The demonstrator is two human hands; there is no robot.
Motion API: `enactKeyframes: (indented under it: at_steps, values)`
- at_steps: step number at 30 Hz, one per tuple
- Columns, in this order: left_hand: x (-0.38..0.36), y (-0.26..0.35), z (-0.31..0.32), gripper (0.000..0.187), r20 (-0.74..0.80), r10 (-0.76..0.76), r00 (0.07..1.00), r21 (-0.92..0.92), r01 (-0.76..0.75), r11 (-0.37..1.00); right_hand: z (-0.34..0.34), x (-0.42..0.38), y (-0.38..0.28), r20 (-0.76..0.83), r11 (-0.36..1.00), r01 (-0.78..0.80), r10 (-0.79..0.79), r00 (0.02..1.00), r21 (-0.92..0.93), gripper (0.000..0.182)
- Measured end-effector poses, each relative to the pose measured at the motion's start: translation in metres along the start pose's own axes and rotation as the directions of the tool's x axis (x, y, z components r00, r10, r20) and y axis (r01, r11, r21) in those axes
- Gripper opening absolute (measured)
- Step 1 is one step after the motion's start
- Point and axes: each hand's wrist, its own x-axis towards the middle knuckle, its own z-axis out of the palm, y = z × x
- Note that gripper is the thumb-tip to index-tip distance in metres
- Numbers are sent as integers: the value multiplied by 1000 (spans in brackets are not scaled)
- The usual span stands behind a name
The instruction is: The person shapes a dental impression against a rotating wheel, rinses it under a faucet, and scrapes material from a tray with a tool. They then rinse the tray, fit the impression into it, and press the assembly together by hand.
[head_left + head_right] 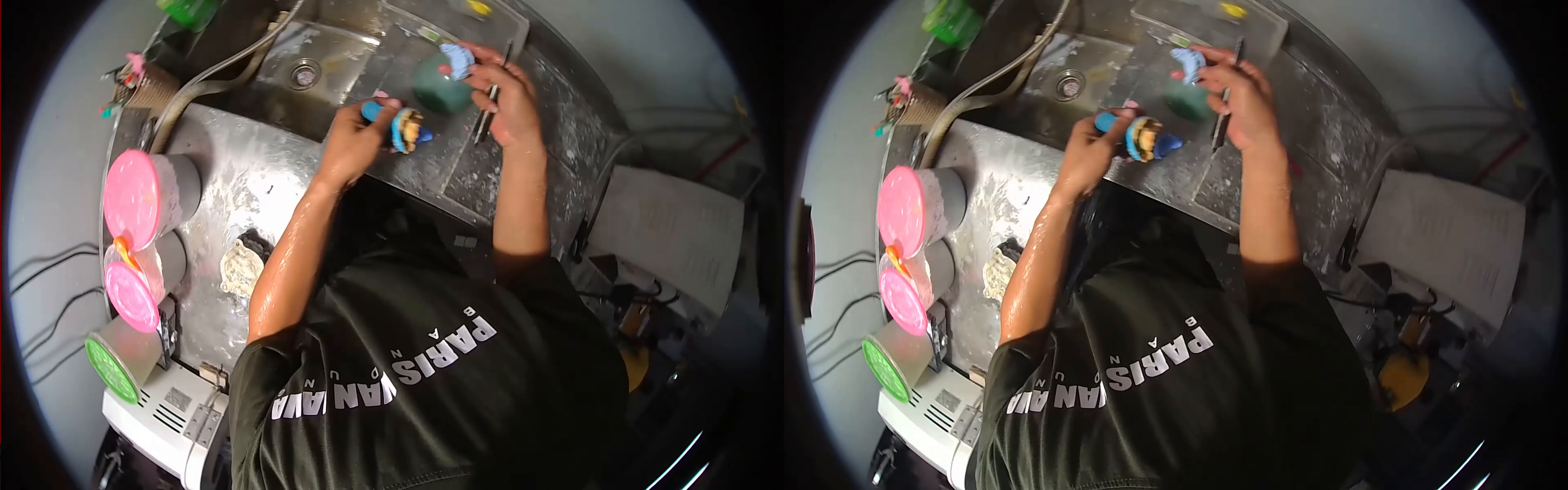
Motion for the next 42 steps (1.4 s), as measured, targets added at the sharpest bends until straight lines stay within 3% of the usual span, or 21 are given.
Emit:
enactKeyframes:
  at_steps: [4, 8, 10, 11, 15, 18, 20, 21, 23, 24, 25, 28, 29, 31, 34, 37, 40, 41, 42]
  values:
    - [32, -32, 58, 24, 216, 61, 974, 241, -114, 964, -43, -21, -9, -212, 998, 70, -66, 975, 8, 35]
    - [45, -72, 105, 16, 321, 186, 929, 523, -337, 783, -59, -42, -6, -309, 999, 35, -29, 951, 14, 36]
    - [47, -91, 116, 15, 405, 303, 863, 542, -493, 680, -65, -47, 3, -296, 1000, 2, 4, 955, 22, 35]
    - [46, -100, 120, 14, 400, 274, 874, 584, -474, 659, -61, -51, 4, -293, 1000, -22, 25, 956, 12, 35]
    - [45, -97, 110, 18, 558, 497, 665, 572, -741, 352, -59, -55, 14, -234, 996, -94, 94, 968, 12, 32]
    - [42, -87, 95, 21, 525, 597, 606, 593, -764, 254, -53, -53, 17, -155, 994, -108, 103, 983, -28, 30]
    - [24, -42, 84, 24, 298, 274, 914, 608, -403, 684, -47, -50, 19, -103, 992, -109, 102, 989, -65, 30]
    - [17, -24, 77, 26, 192, 55, 980, 557, -156, 816, -41, -47, 20, -82, 991, -107, 101, 992, -80, 29]
    - [13, -11, 59, 28, 67, 188, 980, 349, -200, 916, -27, -39, 21, -37, 988, -100, 97, 995, -116, 29]
    - [11, -8, 52, 30, -8, 245, 969, 238, -236, 942, -21, -35, 21, -13, 986, -96, 95, 995, -136, 29]
    - [16, -15, 47, 38, -98, 368, 924, 15, -369, 929, -17, -29, 25, 47, 983, -86, 95, 994, -162, 29]
    - [19, -16, 21, 40, -42, 443, 895, 36, -442, 896, 5, -19, 26, 137, 961, -70, 110, 985, -269, 29]
    - [20, -21, 8, 38, 12, 500, 866, 194, -492, 849, 12, -16, 26, 166, 956, -65, 116, 979, -285, 29]
    - [16, -23, 0, 33, -64, 427, 902, 107, -419, 902, 24, -10, 24, 221, 947, -52, 127, 967, -317, 29]
    - [7, -15, -11, 28, -153, 294, 944, -16, -300, 954, 45, -4, 17, 142, 953, -213, 246, 959, -215, 29]
    - [2, -9, -25, 28, -157, 197, 968, -100, -214, 972, 38, 8, 33, 0, 845, -168, 195, 981, -508, 26]
    - [-3, -2, -33, 28, -183, 121, 976, -211, -159, 964, 20, 20, 54, 113, 577, 31, 107, 988, -816, 27]
    - [-5, -1, -35, 28, -201, 116, 973, -235, -163, 958, 15, 21, 58, 108, 562, -6, 169, 980, -827, 24]
    - [-7, 1, -35, 27, -216, 110, 970, -263, -166, 951, 13, 21, 61, 140, 502, 53, 138, 980, -863, 22]
